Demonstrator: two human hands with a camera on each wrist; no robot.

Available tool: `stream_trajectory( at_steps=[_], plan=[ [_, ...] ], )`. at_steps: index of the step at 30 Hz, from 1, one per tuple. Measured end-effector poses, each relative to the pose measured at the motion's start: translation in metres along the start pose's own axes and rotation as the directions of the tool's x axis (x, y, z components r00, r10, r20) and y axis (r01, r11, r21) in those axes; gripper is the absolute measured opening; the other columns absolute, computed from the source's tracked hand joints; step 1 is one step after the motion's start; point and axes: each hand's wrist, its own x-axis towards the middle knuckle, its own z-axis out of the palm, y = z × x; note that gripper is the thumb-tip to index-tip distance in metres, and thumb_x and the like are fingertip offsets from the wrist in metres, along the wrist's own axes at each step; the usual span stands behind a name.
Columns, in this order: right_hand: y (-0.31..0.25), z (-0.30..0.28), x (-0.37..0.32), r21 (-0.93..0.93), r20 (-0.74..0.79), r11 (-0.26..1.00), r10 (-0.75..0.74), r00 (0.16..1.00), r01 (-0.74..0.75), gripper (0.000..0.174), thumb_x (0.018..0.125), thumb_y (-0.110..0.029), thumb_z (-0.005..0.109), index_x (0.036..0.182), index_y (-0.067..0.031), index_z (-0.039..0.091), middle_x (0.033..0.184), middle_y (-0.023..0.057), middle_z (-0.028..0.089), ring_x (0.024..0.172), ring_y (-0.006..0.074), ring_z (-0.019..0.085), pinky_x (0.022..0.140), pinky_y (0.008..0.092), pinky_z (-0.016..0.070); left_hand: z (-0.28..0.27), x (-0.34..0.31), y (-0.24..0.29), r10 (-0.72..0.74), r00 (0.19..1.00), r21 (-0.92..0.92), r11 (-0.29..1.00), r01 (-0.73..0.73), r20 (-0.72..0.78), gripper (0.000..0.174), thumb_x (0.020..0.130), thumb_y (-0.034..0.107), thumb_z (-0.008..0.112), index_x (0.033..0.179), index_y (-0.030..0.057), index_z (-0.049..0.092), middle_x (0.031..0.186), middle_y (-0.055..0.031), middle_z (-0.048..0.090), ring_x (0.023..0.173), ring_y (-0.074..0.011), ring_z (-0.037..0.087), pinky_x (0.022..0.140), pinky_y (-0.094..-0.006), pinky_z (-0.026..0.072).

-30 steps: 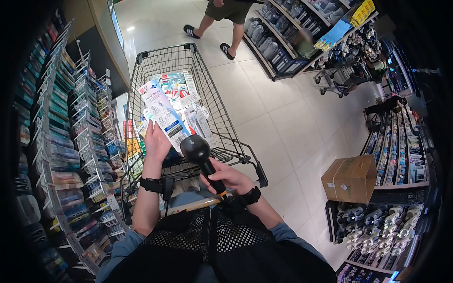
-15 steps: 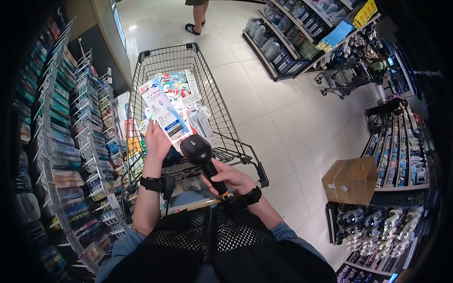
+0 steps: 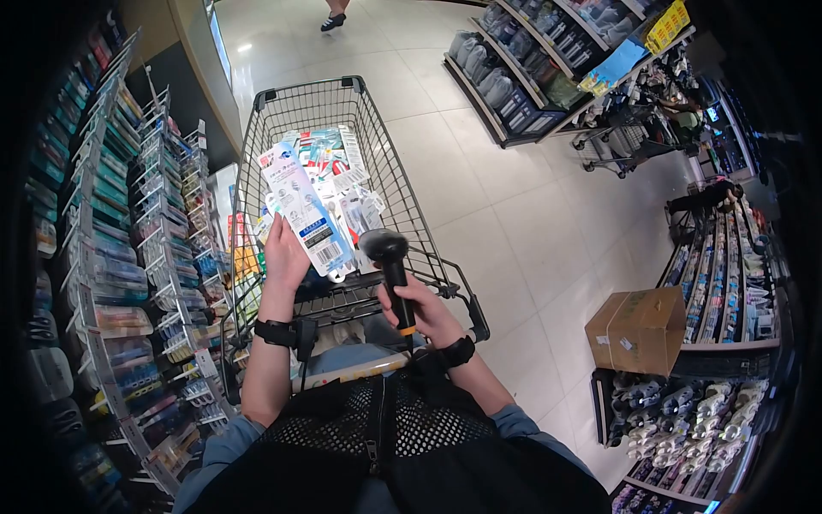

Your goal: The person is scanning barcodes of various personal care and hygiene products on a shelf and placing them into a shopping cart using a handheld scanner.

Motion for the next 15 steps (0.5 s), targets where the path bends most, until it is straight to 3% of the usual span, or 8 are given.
stream_trajectory(
  at_steps=[3, 5, 6, 9, 13, 15],
  plan=[
    [0.0, -0.02, -0.001, 0.052, -0.057, 0.998, -0.04, 0.998, 0.043, 0.049, 0.086, -0.02, 0.044, 0.127, -0.0021, 0.027, 0.077, 0.0092, 0.046, 0.057, 0.0169, 0.049, 0.052, 0.0277, 0.0444, -0.002, 0.0, -0.001, -0.045, 0.998, -0.001, 0.999, 0.045, 0.052, 0.045, 0.093, 0.028, 0.032, 0.13, 0.003, 0.028, 0.127, -0.0126, 0.041, 0.116, -0.0251, 0.041, 0.099, -0.0391, 0.0304],
    [0.004, -0.032, -0.001, 0.129, -0.076, 0.991, -0.036, 0.996, 0.046, 0.048, 0.086, -0.02, 0.044, 0.127, -0.0022, 0.027, 0.076, 0.0088, 0.045, 0.057, 0.0167, 0.048, 0.053, 0.0277, 0.0436, -0.004, 0.0, -0.003, 0.026, 0.998, 0.263, 0.965, -0.011, -0.053, 0.044, 0.088, 0.014, 0.039, 0.129, 0.002, 0.028, 0.124, -0.0126, 0.043, 0.112, -0.0234, 0.045, 0.096, -0.0363, 0.0353],
    [0.005, -0.036, 0.0, 0.206, -0.094, 0.977, -0.03, 0.995, 0.049, 0.048, 0.086, -0.021, 0.043, 0.127, -0.0023, 0.027, 0.076, 0.0085, 0.045, 0.057, 0.0165, 0.047, 0.053, 0.0277, 0.0429, -0.007, 0.0, -0.004, 0.027, 0.998, 0.263, 0.965, -0.012, -0.053, 0.044, 0.088, 0.014, 0.039, 0.129, 0.002, 0.028, 0.124, -0.0126, 0.043, 0.112, -0.0234, 0.045, 0.096, -0.0363, 0.0353],
    [0.006, -0.04, 0.003, 0.159, -0.104, 0.987, -0.01, 0.995, 0.026, 0.046, 0.086, -0.022, 0.042, 0.127, -0.0032, 0.029, 0.076, 0.0078, 0.044, 0.058, 0.0165, 0.047, 0.054, 0.028, 0.042, -0.019, 0.006, -0.005, -0.005, 0.997, 0.396, 0.917, 0.035, -0.077, 0.053, 0.078, 0.003, 0.041, 0.13, 0.0011, 0.027, 0.122, -0.0128, 0.045, 0.109, -0.0224, 0.047, 0.094, -0.0348, 0.0382],
    [0.007, -0.04, 0.008, 0.109, -0.118, 0.994, 0.024, 0.993, -0.011, 0.045, 0.086, -0.021, 0.043, 0.125, -0.0037, 0.031, 0.075, 0.0072, 0.045, 0.058, 0.0165, 0.048, 0.054, 0.0276, 0.0423, -0.017, 0.004, -0.004, -0.013, 0.991, 0.426, 0.902, 0.069, -0.134, 0.054, 0.078, 0.004, 0.042, 0.13, 0.0037, 0.028, 0.118, -0.0108, 0.044, 0.104, -0.0203, 0.046, 0.092, -0.0327, 0.0367],
    [0.007, -0.039, 0.01, 0.106, -0.12, 0.994, 0.03, 0.992, -0.018, 0.044, 0.086, -0.021, 0.043, 0.124, -0.0036, 0.032, 0.074, 0.0071, 0.045, 0.058, 0.0164, 0.048, 0.054, 0.0276, 0.0426, -0.015, 0.002, -0.003, 0.009, 0.952, 0.429, 0.894, 0.129, -0.306, 0.055, 0.079, 0.008, 0.045, 0.131, 0.0044, 0.028, 0.116, -0.0095, 0.046, 0.104, -0.0193, 0.048, 0.089, -0.0343, 0.0388]
  ],
)
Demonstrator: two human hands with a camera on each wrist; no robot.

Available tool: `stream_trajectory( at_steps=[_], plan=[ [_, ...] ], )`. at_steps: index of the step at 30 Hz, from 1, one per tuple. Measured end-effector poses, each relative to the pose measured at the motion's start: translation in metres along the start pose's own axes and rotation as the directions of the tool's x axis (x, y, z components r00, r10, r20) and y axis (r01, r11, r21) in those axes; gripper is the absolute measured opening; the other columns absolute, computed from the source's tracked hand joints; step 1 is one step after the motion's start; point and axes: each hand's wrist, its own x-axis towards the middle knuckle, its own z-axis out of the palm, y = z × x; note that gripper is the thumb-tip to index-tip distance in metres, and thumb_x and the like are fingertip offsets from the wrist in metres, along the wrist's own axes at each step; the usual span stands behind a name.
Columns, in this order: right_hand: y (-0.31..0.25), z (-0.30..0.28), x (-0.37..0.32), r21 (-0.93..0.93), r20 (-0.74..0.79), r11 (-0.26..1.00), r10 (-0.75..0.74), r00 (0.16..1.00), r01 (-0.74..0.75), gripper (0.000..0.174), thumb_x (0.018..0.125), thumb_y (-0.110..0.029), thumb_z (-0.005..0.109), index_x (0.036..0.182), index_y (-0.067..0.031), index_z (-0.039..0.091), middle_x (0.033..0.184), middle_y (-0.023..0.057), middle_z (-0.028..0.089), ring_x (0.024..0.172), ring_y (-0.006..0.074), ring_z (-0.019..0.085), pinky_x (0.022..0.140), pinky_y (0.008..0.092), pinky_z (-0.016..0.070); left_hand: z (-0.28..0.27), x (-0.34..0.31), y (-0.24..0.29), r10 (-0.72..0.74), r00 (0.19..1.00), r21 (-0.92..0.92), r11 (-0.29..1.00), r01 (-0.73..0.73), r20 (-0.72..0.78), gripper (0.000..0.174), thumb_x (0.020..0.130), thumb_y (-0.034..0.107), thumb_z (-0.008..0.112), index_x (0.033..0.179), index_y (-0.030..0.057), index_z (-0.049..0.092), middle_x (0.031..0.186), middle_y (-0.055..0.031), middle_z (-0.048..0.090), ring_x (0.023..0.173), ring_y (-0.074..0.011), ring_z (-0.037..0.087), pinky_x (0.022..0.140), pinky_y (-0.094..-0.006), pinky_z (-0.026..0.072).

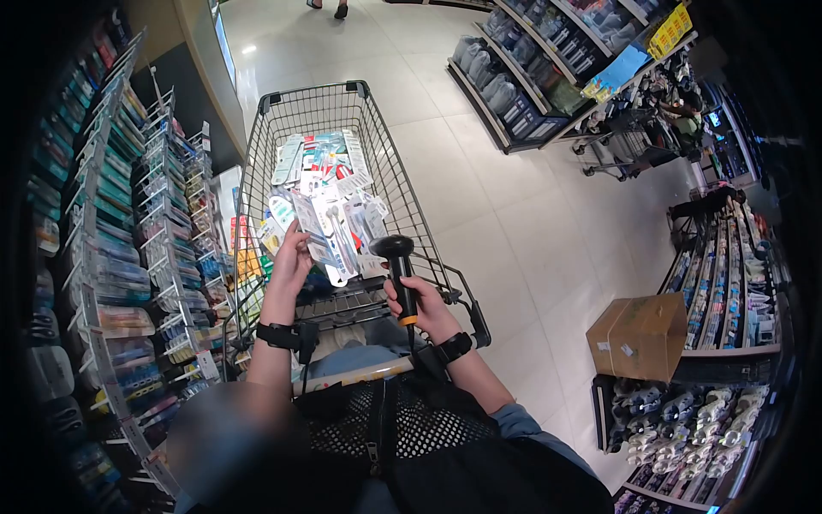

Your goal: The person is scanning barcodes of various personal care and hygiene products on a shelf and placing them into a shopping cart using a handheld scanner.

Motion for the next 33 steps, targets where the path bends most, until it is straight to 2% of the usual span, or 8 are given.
stream_trajectory(
  at_steps=[9, 16, 20, 22, 23, 25, 29, 33],
  plan=[
    [0.001, 0.006, 0.021, -0.067, 0.029, 0.985, 0.161, 0.987, -0.159, 0.04, 0.085, -0.02, 0.045, 0.118, -0.0012, 0.036, 0.073, 0.0067, 0.046, 0.056, 0.0154, 0.049, 0.052, 0.0264, 0.0434, -0.006, -0.008, 0.022, 0.223, 0.964, 0.184, 0.963, -0.195, -0.143, 0.032, 0.082, 0.019, 0.049, 0.113, 0.0095, 0.047, 0.114, -0.0035, 0.047, 0.104, -0.0154, 0.045, 0.092, -0.0358, 0.029],
    [0.005, 0.005, 0.042, -0.047, 0.028, 0.971, 0.237, 0.971, -0.236, 0.032, 0.084, -0.024, 0.045, 0.106, -0.0014, 0.041, 0.07, 0.0062, 0.045, 0.056, 0.0146, 0.046, 0.056, 0.0266, 0.0377, 0.019, -0.091, 0.083, 0.472, 0.854, 0.437, 0.735, -0.518, 0.219, 0.017, 0.085, 0.007, 0.045, 0.101, 0.0018, 0.05, 0.094, -0.0062, 0.058, 0.084, -0.0114, 0.054, 0.077, -0.0244, 0.041],
    [0.002, 0.011, 0.061, -0.058, -0.019, 0.953, 0.296, 0.955, -0.296, 0.038, 0.084, -0.024, 0.044, 0.117, -0.0055, 0.039, 0.071, 0.0049, 0.045, 0.055, 0.0137, 0.045, 0.059, 0.0282, 0.0363, 0.0, -0.134, 0.093, 0.518, 0.843, 0.733, 0.515, -0.444, 0.146, 0.018, 0.085, 0.013, 0.049, 0.099, 0.0028, 0.054, 0.094, -0.0093, 0.06, 0.086, -0.0206, 0.057, 0.08, -0.0282, 0.0415],
    [0.0, 0.015, 0.074, -0.079, -0.061, 0.946, 0.31, 0.949, -0.314, 0.041, 0.083, -0.025, 0.043, 0.118, -0.0044, 0.037, 0.069, 0.0042, 0.043, 0.052, 0.0124, 0.042, 0.057, 0.0273, 0.0353, -0.027, -0.142, 0.085, 0.565, 0.82, 0.973, 0.12, -0.196, 0.096, 0.023, 0.082, 0.02, 0.052, 0.1, 0.005, 0.055, 0.096, -0.0107, 0.06, 0.094, -0.0271, 0.054, 0.089, -0.0396, 0.0361],
    [-0.001, 0.018, 0.08, -0.103, -0.105, 0.945, 0.299, 0.948, -0.31, 0.043, 0.083, -0.025, 0.042, 0.119, -0.0032, 0.036, 0.068, 0.0038, 0.041, 0.05, 0.0116, 0.04, 0.055, 0.0263, 0.0342, -0.045, -0.145, 0.072, 0.578, 0.813, 0.976, 0.125, -0.179, 0.075, 0.023, 0.082, 0.02, 0.052, 0.1, 0.005, 0.055, 0.096, -0.0107, 0.06, 0.094, -0.0271, 0.054, 0.089, -0.0396, 0.0361],
    [-0.007, 0.019, 0.093, -0.101, -0.087, 0.939, 0.321, 0.943, -0.329, 0.042, 0.083, -0.025, 0.043, 0.119, -0.0032, 0.037, 0.068, 0.0037, 0.041, 0.051, 0.0113, 0.04, 0.055, 0.0262, 0.0344, -0.08, -0.145, 0.039, 0.651, 0.759, 0.922, -0.303, 0.241, 0.015, 0.028, 0.078, 0.025, 0.055, 0.099, 0.0076, 0.058, 0.1, -0.0073, 0.058, 0.103, -0.0247, 0.049, 0.096, -0.0474, 0.0261],
    [-0.023, 0.017, 0.119, -0.047, -0.018, 0.929, 0.368, 0.93, -0.368, 0.036, 0.083, -0.026, 0.044, 0.113, -0.0053, 0.04, 0.068, 0.0038, 0.041, 0.053, 0.0122, 0.041, 0.057, 0.0274, 0.0352, -0.094, -0.131, 0.024, 0.578, 0.812, 0.909, -0.288, 0.3, -0.085, 0.026, 0.076, 0.026, 0.056, 0.094, 0.0083, 0.06, 0.108, -0.0091, 0.055, 0.11, -0.0241, 0.043, 0.098, -0.0542, 0.0178],
    [-0.039, 0.015, 0.146, -0.043, 0.015, 0.927, 0.374, 0.927, -0.373, 0.042, 0.083, -0.025, 0.044, 0.118, -0.0033, 0.037, 0.068, 0.0031, 0.041, 0.053, 0.0108, 0.04, 0.056, 0.0258, 0.0346, -0.084, -0.103, 0.03, 0.744, 0.668, 0.944, -0.222, 0.244, 0.003, 0.021, 0.074, 0.025, 0.057, 0.087, 0.0104, 0.063, 0.108, -0.0072, 0.054, 0.108, -0.0229, 0.044, 0.099, -0.052, 0.0167]
  ],
)
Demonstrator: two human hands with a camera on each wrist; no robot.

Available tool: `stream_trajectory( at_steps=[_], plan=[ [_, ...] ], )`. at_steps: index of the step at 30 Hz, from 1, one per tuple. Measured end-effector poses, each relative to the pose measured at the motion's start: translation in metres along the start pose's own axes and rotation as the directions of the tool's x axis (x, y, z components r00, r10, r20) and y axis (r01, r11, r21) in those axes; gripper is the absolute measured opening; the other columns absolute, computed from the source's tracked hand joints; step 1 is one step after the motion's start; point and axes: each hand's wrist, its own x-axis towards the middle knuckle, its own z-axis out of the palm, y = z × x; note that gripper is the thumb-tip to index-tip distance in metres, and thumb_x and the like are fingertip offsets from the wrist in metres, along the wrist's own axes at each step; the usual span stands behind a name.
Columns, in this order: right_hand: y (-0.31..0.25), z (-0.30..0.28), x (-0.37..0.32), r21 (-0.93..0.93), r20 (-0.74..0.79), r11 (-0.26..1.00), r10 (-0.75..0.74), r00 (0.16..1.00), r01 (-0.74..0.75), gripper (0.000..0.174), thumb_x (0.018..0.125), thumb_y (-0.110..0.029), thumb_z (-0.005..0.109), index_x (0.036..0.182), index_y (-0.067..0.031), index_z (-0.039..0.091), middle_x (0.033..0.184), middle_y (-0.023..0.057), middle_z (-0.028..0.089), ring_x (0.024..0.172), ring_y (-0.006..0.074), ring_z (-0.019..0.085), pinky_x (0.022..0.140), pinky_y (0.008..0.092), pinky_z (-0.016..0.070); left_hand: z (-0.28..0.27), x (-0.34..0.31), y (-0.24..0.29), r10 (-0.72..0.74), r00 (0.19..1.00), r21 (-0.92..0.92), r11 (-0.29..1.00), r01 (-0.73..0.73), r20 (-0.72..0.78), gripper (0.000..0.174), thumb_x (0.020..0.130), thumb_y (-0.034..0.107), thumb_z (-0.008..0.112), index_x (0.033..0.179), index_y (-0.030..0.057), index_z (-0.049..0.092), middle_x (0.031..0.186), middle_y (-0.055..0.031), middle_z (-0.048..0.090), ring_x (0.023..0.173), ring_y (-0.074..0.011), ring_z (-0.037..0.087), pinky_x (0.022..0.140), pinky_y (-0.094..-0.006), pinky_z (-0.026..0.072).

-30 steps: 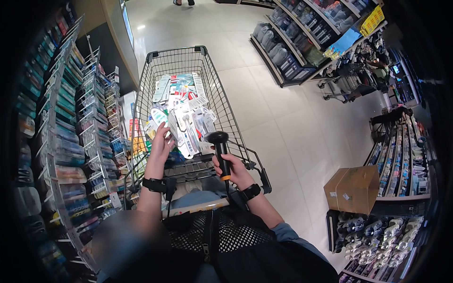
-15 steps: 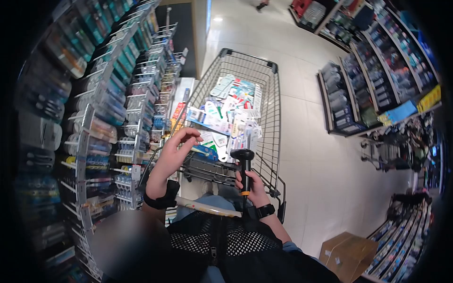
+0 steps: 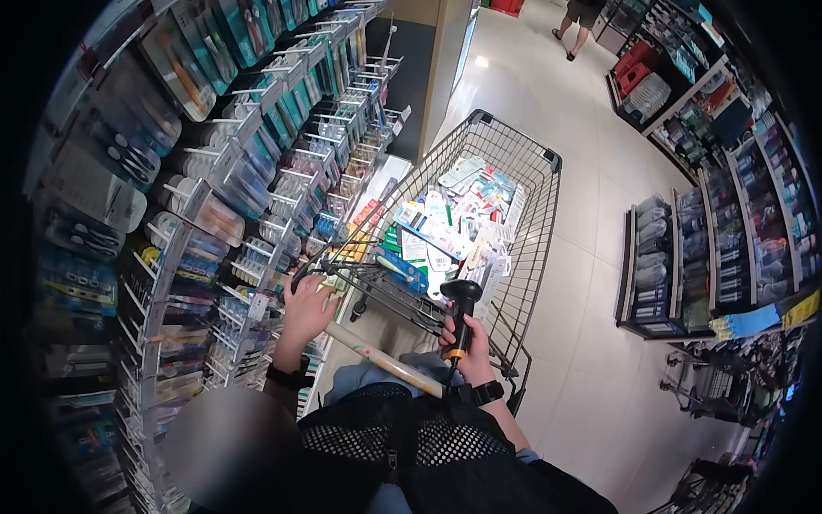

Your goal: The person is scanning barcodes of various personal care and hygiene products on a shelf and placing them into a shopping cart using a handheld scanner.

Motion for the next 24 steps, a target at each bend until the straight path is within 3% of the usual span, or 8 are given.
stream_trajectory(
  at_steps=[8, 14, 17, 18, 20, 21, 22, 24],
  plan=[
    [-0.061, -0.002, 0.034, -0.089, -0.013, 0.996, 0.004, 1.0, -0.006, 0.026, 0.082, -0.025, 0.045, 0.099, -0.0052, 0.042, 0.067, 0.0044, 0.042, 0.053, 0.0136, 0.042, 0.056, 0.0276, 0.0347, 0.016, 0.048, 0.028, -0.012, 1.0, -0.03, 0.999, 0.012, -0.009, 0.02, 0.074, 0.026, 0.058, 0.087, 0.0124, 0.063, 0.106, -0.0034, 0.055, 0.107, -0.0199, 0.045, 0.099, -0.0518, 0.016],
    [-0.103, -0.009, 0.066, -0.145, -0.026, 0.989, 0.026, 0.999, -0.029, 0.036, 0.083, -0.025, 0.045, 0.113, -0.0053, 0.041, 0.068, 0.0045, 0.045, 0.054, 0.0141, 0.044, 0.056, 0.0277, 0.0351, 0.022, 0.089, 0.037, 0.012, 0.998, -0.04, 0.999, -0.01, 0.055, 0.018, 0.079, 0.029, 0.055, 0.086, 0.0149, 0.064, 0.098, 0.0019, 0.058, 0.1, -0.016, 0.049, 0.098, -0.0571, 0.0121],
    [-0.121, -0.009, 0.083, -0.149, -0.054, 0.989, 0.001, 0.999, -0.009, 0.032, 0.083, -0.023, 0.045, 0.109, -0.005, 0.04, 0.068, 0.005, 0.044, 0.054, 0.0145, 0.044, 0.056, 0.0282, 0.0354, 0.018, 0.114, 0.034, 0.061, 0.952, -0.061, 0.997, -0.045, 0.301, 0.031, 0.081, 0.034, 0.049, 0.072, 0.0106, 0.067, 0.089, 0.0021, 0.062, 0.095, -0.0165, 0.051, 0.098, -0.0612, 0.0057],
    [-0.127, -0.009, 0.088, -0.148, -0.065, 0.989, -0.01, 0.998, 0.001, 0.032, 0.083, -0.023, 0.045, 0.108, -0.005, 0.04, 0.068, 0.0051, 0.044, 0.054, 0.0145, 0.044, 0.056, 0.0282, 0.0355, 0.018, 0.123, 0.03, 0.07, 0.953, -0.058, 0.997, -0.055, 0.296, 0.031, 0.081, 0.034, 0.049, 0.072, 0.0106, 0.067, 0.089, 0.0021, 0.062, 0.095, -0.0165, 0.051, 0.098, -0.0612, 0.0057],
    [-0.138, -0.011, 0.098, -0.164, -0.063, 0.986, -0.03, 0.998, 0.02, 0.029, 0.083, -0.023, 0.045, 0.106, -0.0054, 0.041, 0.068, 0.0051, 0.044, 0.054, 0.0147, 0.044, 0.056, 0.0286, 0.0362, 0.015, 0.14, 0.028, 0.093, 0.873, -0.104, 0.993, -0.048, 0.479, 0.034, 0.083, 0.036, 0.046, 0.076, 0.0109, 0.067, 0.088, 0.0005, 0.062, 0.095, -0.0181, 0.052, 0.097, -0.0629, 0.0],
    [-0.143, -0.008, 0.102, -0.174, -0.057, 0.985, -0.022, 0.998, 0.012, 0.027, 0.083, -0.024, 0.045, 0.103, -0.0057, 0.042, 0.068, 0.0051, 0.045, 0.055, 0.0145, 0.044, 0.056, 0.0287, 0.037, -0.001, 0.152, 0.032, 0.095, 0.822, -0.094, 0.994, -0.05, 0.561, 0.026, 0.082, 0.032, 0.051, 0.083, 0.0102, 0.066, 0.092, -0.0008, 0.062, 0.092, -0.0207, 0.054, 0.099, -0.0548, 0.017],
    [-0.147, -0.005, 0.108, -0.18, -0.049, 0.984, -0.017, 0.999, 0.008, 0.024, 0.084, -0.024, 0.045, 0.1, -0.0059, 0.042, 0.068, 0.0051, 0.046, 0.055, 0.0144, 0.045, 0.057, 0.0288, 0.0379, -0.013, 0.165, 0.031, 0.111, 0.822, -0.094, 0.993, -0.07, 0.559, 0.026, 0.082, 0.032, 0.051, 0.083, 0.0102, 0.066, 0.092, -0.0008, 0.062, 0.092, -0.0207, 0.054, 0.099, -0.0548, 0.017],
    [-0.156, 0.0, 0.12, -0.187, -0.065, 0.982, -0.028, 0.997, 0.015, 0.023, 0.084, -0.025, 0.045, 0.097, -0.0062, 0.043, 0.068, 0.005, 0.046, 0.056, 0.0141, 0.045, 0.057, 0.0287, 0.0386, -0.039, 0.195, 0.024, 0.272, 0.794, -0.45, 0.893, 0.002, 0.543, 0.024, 0.083, 0.025, 0.052, 0.088, 0.0052, 0.064, 0.093, -0.0053, 0.061, 0.088, -0.0246, 0.056, 0.089, -0.0393, 0.0379]
  ],
)
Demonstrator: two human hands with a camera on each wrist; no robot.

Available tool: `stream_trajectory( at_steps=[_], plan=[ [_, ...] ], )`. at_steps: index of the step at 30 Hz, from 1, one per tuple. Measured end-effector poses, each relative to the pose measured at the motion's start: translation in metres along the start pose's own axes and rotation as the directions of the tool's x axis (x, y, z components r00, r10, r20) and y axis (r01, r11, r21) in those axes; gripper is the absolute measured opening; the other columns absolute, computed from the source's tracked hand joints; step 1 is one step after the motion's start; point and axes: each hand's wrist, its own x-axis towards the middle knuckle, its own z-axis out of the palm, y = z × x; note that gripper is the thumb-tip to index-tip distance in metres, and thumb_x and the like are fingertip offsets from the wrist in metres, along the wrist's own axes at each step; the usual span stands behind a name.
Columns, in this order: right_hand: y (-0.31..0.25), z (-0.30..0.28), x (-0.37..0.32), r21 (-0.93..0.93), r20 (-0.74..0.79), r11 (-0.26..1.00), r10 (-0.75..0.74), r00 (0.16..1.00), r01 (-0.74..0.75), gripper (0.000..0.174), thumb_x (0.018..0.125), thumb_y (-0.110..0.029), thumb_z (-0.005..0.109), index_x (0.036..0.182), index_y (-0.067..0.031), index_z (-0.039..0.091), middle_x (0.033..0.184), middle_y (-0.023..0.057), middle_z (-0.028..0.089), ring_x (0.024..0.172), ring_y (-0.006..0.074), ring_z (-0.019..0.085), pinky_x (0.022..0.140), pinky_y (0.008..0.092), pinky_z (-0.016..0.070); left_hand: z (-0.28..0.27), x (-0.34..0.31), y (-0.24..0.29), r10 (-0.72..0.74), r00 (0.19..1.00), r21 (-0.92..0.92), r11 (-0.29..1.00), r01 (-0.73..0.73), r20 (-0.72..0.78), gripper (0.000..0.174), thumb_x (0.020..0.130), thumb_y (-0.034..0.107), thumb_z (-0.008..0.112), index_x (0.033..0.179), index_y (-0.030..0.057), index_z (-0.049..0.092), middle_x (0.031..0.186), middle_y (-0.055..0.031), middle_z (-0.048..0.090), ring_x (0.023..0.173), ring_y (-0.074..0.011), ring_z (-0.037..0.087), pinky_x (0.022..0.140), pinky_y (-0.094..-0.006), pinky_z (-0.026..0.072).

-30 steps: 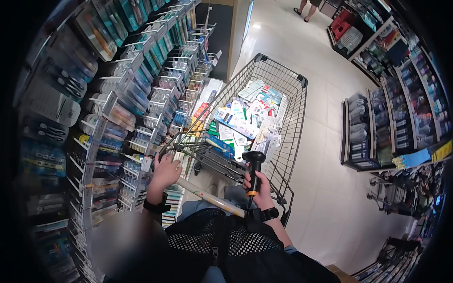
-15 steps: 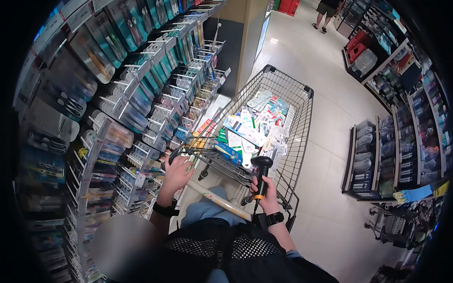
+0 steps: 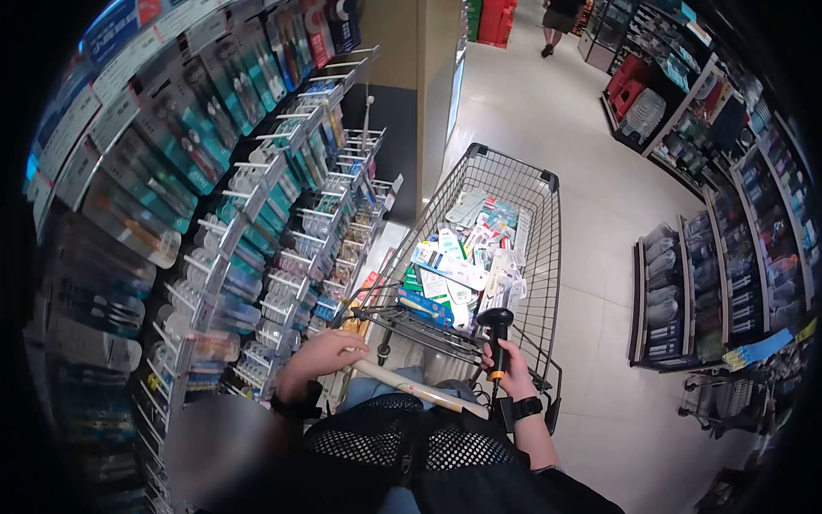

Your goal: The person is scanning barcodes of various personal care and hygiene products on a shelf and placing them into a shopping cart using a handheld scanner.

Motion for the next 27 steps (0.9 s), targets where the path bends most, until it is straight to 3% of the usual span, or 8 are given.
stream_trajectory(
  at_steps=[1, 4, 6, 8, 9, 12, 19, 27],
  plan=[
    [-0.004, 0.001, 0.002, -0.017, -0.027, 1.0, 0.022, 0.999, -0.022, 0.022, 0.084, -0.025, 0.045, 0.095, -0.0065, 0.043, 0.068, 0.0049, 0.047, 0.056, 0.0138, 0.045, 0.058, 0.0285, 0.0393, -0.021, 0.002, 0.008, 0.159, 0.953, -0.078, 0.98, -0.185, -0.258, 0.019, 0.082, 0.016, 0.053, 0.091, 0.0011, 0.061, 0.094, -0.01, 0.061, 0.086, -0.0259, 0.058, 0.075, -0.0294, 0.0452],
    [-0.015, 0.003, 0.015, -0.01, -0.04, 1.0, 0.006, 0.999, -0.006, 0.021, 0.084, -0.025, 0.047, 0.092, -0.0065, 0.043, 0.069, 0.0049, 0.048, 0.057, 0.0134, 0.045, 0.058, 0.0281, 0.0401, -0.088, 0.009, 0.037, 0.118, 0.669, 0.038, 0.99, -0.133, -0.734, 0.016, 0.081, 0.007, 0.053, 0.094, -0.0009, 0.058, 0.093, -0.012, 0.059, 0.088, -0.0224, 0.057, 0.078, -0.0287, 0.0426],
    [-0.021, 0.007, 0.023, -0.007, -0.071, 1.0, 0.009, 0.997, -0.009, 0.02, 0.084, -0.025, 0.047, 0.087, -0.0061, 0.042, 0.069, 0.005, 0.048, 0.058, 0.0135, 0.046, 0.059, 0.0283, 0.04, -0.127, 0.013, 0.043, 0.02, 0.507, -0.085, 0.979, -0.183, -0.862, 0.018, 0.083, 0.006, 0.049, 0.098, -0.0006, 0.055, 0.096, -0.0118, 0.057, 0.087, -0.0228, 0.055, 0.079, -0.0308, 0.0418],
    [-0.026, 0.011, 0.031, -0.017, -0.067, 1.0, 0.003, 0.998, -0.004, 0.02, 0.084, -0.025, 0.046, 0.085, -0.0054, 0.041, 0.069, 0.0055, 0.048, 0.058, 0.0137, 0.046, 0.059, 0.0285, 0.0398, -0.157, 0.022, 0.044, 0.086, 0.283, 0.047, 0.989, -0.14, -0.955, 0.025, 0.083, 0.004, 0.048, 0.107, 0.0009, 0.052, 0.104, -0.0109, 0.055, 0.097, -0.0217, 0.052, 0.085, -0.0303, 0.0383],
    [-0.026, 0.008, 0.036, -0.009, -0.081, 1.0, 0.007, 0.997, -0.008, 0.025, 0.082, -0.025, 0.048, 0.097, -0.0053, 0.043, 0.07, 0.0064, 0.048, 0.057, 0.0145, 0.045, 0.058, 0.0282, 0.0386, -0.172, 0.026, 0.04, 0.119, 0.211, 0.1, 0.99, -0.1, -0.97, 0.03, 0.082, 0.003, 0.047, 0.112, 0.0007, 0.049, 0.111, -0.0118, 0.052, 0.104, -0.0234, 0.049, 0.09, -0.0317, 0.0354],
    [-0.031, 0.009, 0.047, -0.007, -0.081, 1.0, 0.001, 0.997, -0.001, 0.021, 0.083, -0.025, 0.047, 0.091, -0.0058, 0.042, 0.068, 0.0059, 0.048, 0.057, 0.0139, 0.045, 0.058, 0.028, 0.0382, -0.21, 0.038, 0.019, 0.152, 0.031, 0.152, 0.988, -0.03, -0.988, 0.043, 0.084, 0.006, 0.046, 0.125, 0.0015, 0.037, 0.128, -0.0152, 0.038, 0.119, -0.0274, 0.037, 0.1, -0.035, 0.0258],
    [-0.038, 0.008, 0.068, -0.004, -0.048, 1.0, 0.004, 0.999, -0.004, 0.019, 0.084, -0.026, 0.045, 0.086, -0.0065, 0.041, 0.067, 0.0039, 0.045, 0.056, 0.0125, 0.043, 0.058, 0.0277, 0.0374, -0.271, 0.06, -0.025, 0.118, -0.151, 0.077, 0.965, 0.252, -0.981, 0.056, 0.083, 0.017, 0.051, 0.129, -0.0031, 0.026, 0.133, -0.0204, 0.029, 0.123, -0.0339, 0.03, 0.1, -0.0379, 0.0241],
    [-0.043, 0.004, 0.08, 0.05, -0.045, 0.998, 0.04, 0.998, -0.037, 0.027, 0.085, -0.024, 0.045, 0.104, -0.005, 0.043, 0.07, 0.0055, 0.048, 0.058, 0.0147, 0.045, 0.059, 0.0288, 0.0379, -0.293, 0.088, -0.018, 0.042, -0.245, 0.007, 0.99, 0.141, -0.969, 0.05, 0.08, 0.018, 0.06, 0.117, -0.0015, 0.032, 0.115, -0.0157, 0.043, 0.103, -0.0245, 0.046, 0.088, -0.0351, 0.0356]
  ],
)
